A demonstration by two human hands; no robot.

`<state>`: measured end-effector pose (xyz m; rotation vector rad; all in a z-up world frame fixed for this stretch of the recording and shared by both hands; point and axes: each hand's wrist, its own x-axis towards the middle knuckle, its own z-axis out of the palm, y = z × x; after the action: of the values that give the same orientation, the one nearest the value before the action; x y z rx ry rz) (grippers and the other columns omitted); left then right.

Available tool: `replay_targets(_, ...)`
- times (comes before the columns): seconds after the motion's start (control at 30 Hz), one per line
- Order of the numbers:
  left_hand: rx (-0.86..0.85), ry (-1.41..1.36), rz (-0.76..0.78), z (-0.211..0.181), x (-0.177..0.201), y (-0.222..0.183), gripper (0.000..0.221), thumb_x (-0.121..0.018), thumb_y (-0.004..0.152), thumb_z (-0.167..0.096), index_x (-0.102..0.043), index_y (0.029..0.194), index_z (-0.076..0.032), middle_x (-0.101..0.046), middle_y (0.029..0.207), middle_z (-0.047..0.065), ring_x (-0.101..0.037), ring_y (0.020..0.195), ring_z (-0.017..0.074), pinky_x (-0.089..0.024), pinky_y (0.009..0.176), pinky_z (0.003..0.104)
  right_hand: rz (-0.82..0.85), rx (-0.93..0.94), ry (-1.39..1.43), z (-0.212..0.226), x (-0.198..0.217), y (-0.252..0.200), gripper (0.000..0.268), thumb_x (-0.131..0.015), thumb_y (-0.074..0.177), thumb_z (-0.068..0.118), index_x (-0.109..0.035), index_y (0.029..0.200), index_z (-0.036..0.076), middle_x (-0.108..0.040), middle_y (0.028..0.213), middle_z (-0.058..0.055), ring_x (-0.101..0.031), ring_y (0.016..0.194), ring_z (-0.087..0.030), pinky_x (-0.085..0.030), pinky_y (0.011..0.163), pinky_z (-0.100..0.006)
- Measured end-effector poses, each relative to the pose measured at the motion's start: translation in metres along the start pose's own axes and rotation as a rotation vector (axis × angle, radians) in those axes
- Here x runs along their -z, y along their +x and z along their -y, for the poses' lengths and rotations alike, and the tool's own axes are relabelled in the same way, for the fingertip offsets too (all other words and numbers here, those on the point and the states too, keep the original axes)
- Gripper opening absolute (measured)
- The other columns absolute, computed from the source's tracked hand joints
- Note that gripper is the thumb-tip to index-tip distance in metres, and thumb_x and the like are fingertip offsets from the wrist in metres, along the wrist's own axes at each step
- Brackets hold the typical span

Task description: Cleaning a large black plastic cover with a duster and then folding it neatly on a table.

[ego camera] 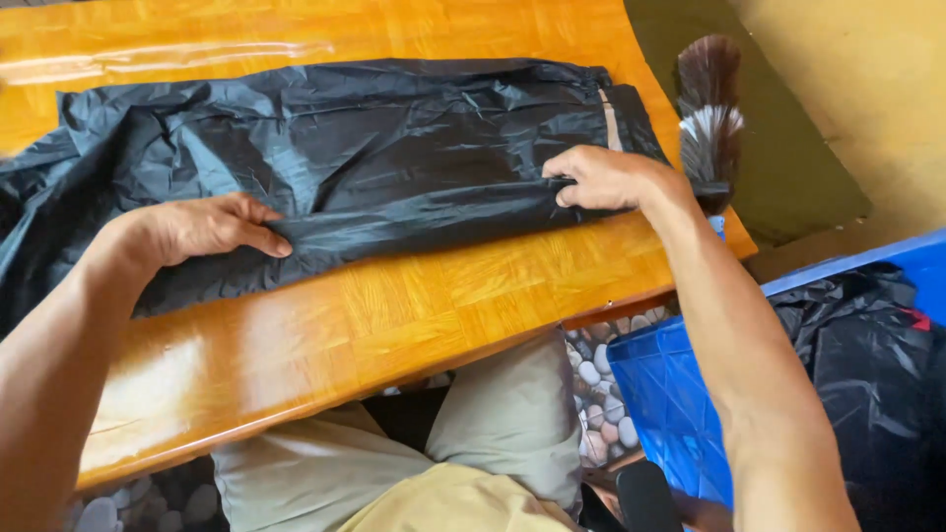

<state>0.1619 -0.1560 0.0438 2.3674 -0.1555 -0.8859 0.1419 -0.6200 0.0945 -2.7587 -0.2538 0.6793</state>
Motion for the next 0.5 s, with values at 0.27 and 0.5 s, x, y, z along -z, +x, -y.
replay_targets(0.27,0.226,-0.075,0.092,-0.015,0.015,0.013,0.076,-0.084,0.068,-0.024,-0.068,0.140,-0.009,-0.070,0.137,0.005,-0.058,0.130,0.0193,-0.033,0.116,0.028,0.277,-0.158,0.017,-0.004,0.015,0.048,0.074,-0.070,0.083,0.017,-0.049,0.153,0.011,-0.048,0.162,0.001,-0.047,0.147,-0.020,-0.033,0.116,-0.031)
replay_targets(0.5,-0.202,0.360,-0.048,-0.003,-0.026,-0.033,0.021,-0.065,0.090,-0.028,-0.069,0.105,-0.015,-0.080,0.098,0.003,-0.072,0.093,0.0223,-0.051,0.088,0.036,-0.287,0.323,-0.179,-0.025,-0.042,-0.030,0.019,-0.057,0.093,-0.005,-0.069,0.105,0.003,-0.074,0.096,-0.014,-0.072,0.080,-0.028,-0.055,0.065,-0.042)
